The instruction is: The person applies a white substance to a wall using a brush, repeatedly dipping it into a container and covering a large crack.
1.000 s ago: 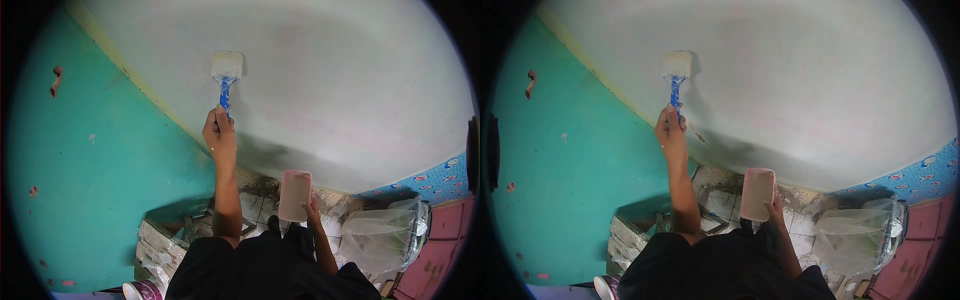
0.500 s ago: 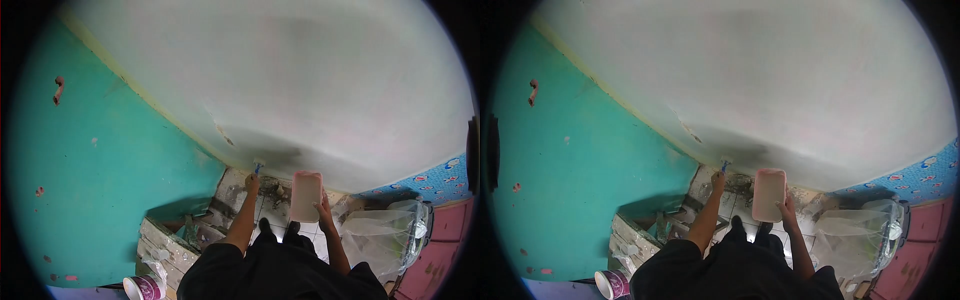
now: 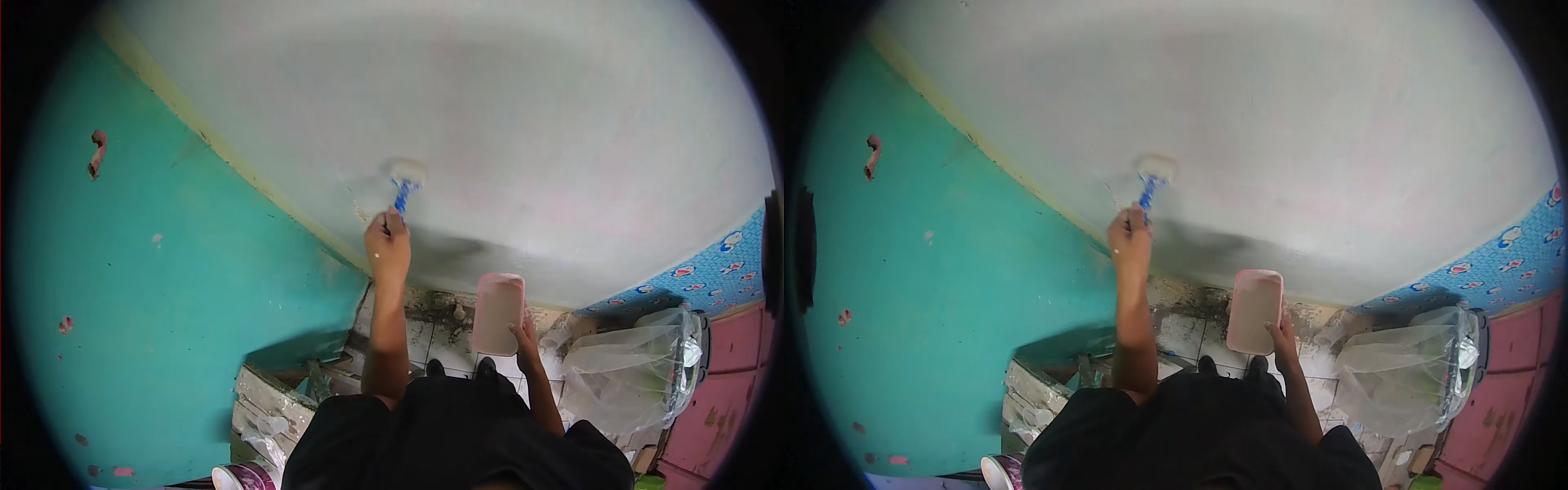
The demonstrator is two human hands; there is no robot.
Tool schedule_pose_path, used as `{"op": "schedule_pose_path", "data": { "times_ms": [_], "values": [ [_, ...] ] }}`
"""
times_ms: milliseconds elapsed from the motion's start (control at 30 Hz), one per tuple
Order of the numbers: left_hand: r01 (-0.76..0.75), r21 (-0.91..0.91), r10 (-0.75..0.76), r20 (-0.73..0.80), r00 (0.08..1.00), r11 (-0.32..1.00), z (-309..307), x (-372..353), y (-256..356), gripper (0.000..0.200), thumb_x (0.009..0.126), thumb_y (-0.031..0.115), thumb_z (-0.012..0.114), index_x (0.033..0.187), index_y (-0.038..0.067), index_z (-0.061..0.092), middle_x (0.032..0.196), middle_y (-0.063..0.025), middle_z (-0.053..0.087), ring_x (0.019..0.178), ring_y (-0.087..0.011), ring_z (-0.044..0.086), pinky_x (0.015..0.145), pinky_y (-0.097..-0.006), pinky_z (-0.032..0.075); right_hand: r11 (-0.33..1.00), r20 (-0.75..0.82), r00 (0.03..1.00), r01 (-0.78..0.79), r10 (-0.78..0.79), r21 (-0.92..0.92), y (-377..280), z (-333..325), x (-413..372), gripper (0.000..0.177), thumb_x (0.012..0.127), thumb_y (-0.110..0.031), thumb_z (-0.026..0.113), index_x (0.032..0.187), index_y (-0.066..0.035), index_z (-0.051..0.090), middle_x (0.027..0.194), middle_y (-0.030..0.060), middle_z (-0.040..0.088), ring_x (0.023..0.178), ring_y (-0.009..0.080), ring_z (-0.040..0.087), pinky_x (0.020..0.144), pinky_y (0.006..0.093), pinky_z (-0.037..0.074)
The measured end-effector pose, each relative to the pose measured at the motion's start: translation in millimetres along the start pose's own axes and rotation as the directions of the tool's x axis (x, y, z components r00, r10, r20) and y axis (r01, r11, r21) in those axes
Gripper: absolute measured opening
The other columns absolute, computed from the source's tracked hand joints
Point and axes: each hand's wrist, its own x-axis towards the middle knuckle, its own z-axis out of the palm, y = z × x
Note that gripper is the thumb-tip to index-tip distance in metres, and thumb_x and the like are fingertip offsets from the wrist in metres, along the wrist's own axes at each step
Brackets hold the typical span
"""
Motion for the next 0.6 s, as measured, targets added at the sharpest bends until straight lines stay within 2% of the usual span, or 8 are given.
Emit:
{"op": "schedule_pose_path", "data": {
  "times_ms": [67, 133, 233, 333, 400, 467, 533, 600],
  "values": [
    [-0.077, -0.061, 0.075, -0.040, 0.996, 0.995, -7, 4, 36, 0.035, 0.103, 0.027, 0.049, 0.075, 0.005, 0.054, 0.060, 0.0027, 0.044, 0.054, -0.0049, 0.037, 0.049, -0.0236, 0.028, 0.999, 0.028, 0.999, 0.018, -0.018, 0.027, 14, 3, 5, 0.074, 0.088, -0.013, 0.056, 0.153, -0.004, 0.022, 0.143, 0.0139, 0.043, 0.132, 0.0236, 0.042, 0.110, 0.0379, 0.034],
    [-0.157, -0.097, 0.147, -0.097, 0.984, 0.983, -11, 10, 61, 0.035, 0.103, 0.028, 0.048, 0.076, 0.005, 0.053, 0.061, 0.0030, 0.043, 0.055, -0.0041, 0.036, 0.050, -0.0227, 0.028, 0.999, 0.041, 0.999, -0.029, 0.028, 0.026, 13, 8, 4, 0.074, 0.088, -0.013, 0.056, 0.154, -0.004, 0.021, 0.145, 0.0140, 0.041, 0.134, 0.0240, 0.039, 0.111, 0.0379, 0.032],
    [-0.125, -0.116, 0.123, -0.029, 0.992, 0.985, -11, 24, 39, 0.037, 0.103, 0.029, 0.050, 0.080, 0.000, 0.050, 0.062, 0.0017, 0.041, 0.055, -0.0092, 0.037, 0.051, -0.0291, 0.033, 0.999, 0.033, 0.998, -0.045, 0.045, 0.009, 13, 17, 5, 0.075, 0.088, -0.012, 0.056, 0.154, -0.004, 0.021, 0.146, 0.0142, 0.040, 0.135, 0.0242, 0.038, 0.112, 0.0379, 0.031],
    [-0.203, 0.001, 0.203, 0.021, 0.979, 0.979, 4, 20, -42, 0.035, 0.104, 0.028, 0.048, 0.083, 0.000, 0.049, 0.064, -0.0020, 0.042, 0.058, -0.0115, 0.040, 0.052, -0.0307, 0.035, 1.000, 0.028, 1.000, 0.006, -0.006, -0.007, 22, 15, 7, 0.074, 0.088, -0.013, 0.056, 0.153, -0.004, 0.022, 0.145, 0.0143, 0.040, 0.134, 0.0239, 0.040, 0.111, 0.0381, 0.033],
    [-0.315, 0.151, 0.317, 0.013, 0.948, 0.937, 15, 5, -129, 0.033, 0.104, 0.027, 0.046, 0.085, 0.001, 0.048, 0.066, -0.0076, 0.041, 0.059, -0.0163, 0.041, 0.054, -0.0339, 0.037, 0.999, 0.022, 0.999, 0.034, -0.034, -0.007, 25, 14, 5, 0.073, 0.088, -0.013, 0.056, 0.152, -0.003, 0.023, 0.144, 0.0143, 0.041, 0.132, 0.0236, 0.041, 0.110, 0.0383, 0.034],
    [-0.304, 0.258, 0.311, 0.015, 0.950, 0.917, 21, -22, -196, 0.033, 0.105, 0.027, 0.045, 0.085, 0.000, 0.049, 0.066, -0.0132, 0.043, 0.058, -0.0239, 0.044, 0.055, -0.0378, 0.039, 0.999, 0.010, 0.999, 0.049, -0.049, 0.002, 16, 17, 2, 0.070, 0.088, -0.013, 0.056, 0.151, -0.003, 0.026, 0.143, 0.0143, 0.043, 0.131, 0.0235, 0.041, 0.109, 0.0385, 0.034],
    [-0.203, 0.286, 0.195, 0.057, 0.979, 0.936, 22, -44, -255, 0.034, 0.105, 0.028, 0.043, 0.086, 0.000, 0.051, 0.065, -0.0152, 0.047, 0.057, -0.0301, 0.047, 0.054, -0.0400, 0.039, 1.000, -0.010, 1.000, 0.003, -0.003, 0.002, 2, 20, -2, 0.069, 0.088, -0.013, 0.056, 0.150, -0.002, 0.027, 0.142, 0.0145, 0.043, 0.131, 0.0238, 0.041, 0.109, 0.0387, 0.034],
    [-0.099, 0.362, 0.082, 0.063, 0.995, 0.927, 19, -64, -290, 0.036, 0.104, 0.029, 0.044, 0.084, 0.000, 0.052, 0.064, -0.0162, 0.048, 0.056, -0.0330, 0.049, 0.054, -0.0416, 0.039, 1.000, -0.021, 1.000, -0.017, 0.017, -0.005, -4, 18, -7, 0.067, 0.088, -0.013, 0.056, 0.149, -0.002, 0.029, 0.141, 0.0146, 0.044, 0.131, 0.0239, 0.042, 0.109, 0.0387, 0.034]
  ]
}}
